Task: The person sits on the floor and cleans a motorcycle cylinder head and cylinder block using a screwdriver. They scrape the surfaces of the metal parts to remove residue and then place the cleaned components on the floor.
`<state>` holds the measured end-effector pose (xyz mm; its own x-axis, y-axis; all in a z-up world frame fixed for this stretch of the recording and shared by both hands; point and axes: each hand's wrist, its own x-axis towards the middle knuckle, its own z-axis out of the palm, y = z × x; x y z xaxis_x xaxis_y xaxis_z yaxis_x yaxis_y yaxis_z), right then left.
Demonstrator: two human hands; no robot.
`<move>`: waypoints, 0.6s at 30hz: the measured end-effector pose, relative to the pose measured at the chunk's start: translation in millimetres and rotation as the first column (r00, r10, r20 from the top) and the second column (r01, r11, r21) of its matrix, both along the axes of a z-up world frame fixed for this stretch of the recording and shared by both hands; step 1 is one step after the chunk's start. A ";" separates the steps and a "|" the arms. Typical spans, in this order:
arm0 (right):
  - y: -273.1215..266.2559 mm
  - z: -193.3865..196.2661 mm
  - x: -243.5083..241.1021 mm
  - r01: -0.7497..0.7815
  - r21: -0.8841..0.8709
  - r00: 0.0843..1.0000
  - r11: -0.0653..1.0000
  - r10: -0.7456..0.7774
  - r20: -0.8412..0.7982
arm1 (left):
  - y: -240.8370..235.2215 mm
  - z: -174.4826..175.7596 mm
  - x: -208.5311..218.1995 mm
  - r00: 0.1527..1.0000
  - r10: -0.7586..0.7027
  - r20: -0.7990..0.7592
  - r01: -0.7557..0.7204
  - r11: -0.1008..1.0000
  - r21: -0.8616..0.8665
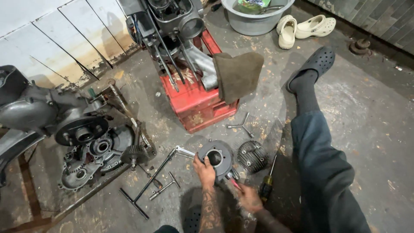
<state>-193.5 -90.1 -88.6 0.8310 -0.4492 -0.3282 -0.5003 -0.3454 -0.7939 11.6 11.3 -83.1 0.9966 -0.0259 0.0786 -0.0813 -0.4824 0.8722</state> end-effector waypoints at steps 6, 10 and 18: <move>-15.9 -40.5 -14.2 0.092 -0.097 0.976 0.991 -0.109 -0.190 | 2.9 -6.6 1.3 0.999 -0.020 -0.042 0.020 1.000 -0.017; -25.8 4.2 -9.6 0.075 -0.053 0.997 0.996 -0.076 -0.021 | 2.8 1.0 -0.2 0.997 -0.016 -0.075 0.015 1.000 -0.015; -26.2 -6.0 -11.1 0.006 -0.296 0.964 0.955 -0.084 -0.254 | 2.8 10.0 -2.9 0.998 -0.029 -0.057 0.028 0.999 -0.019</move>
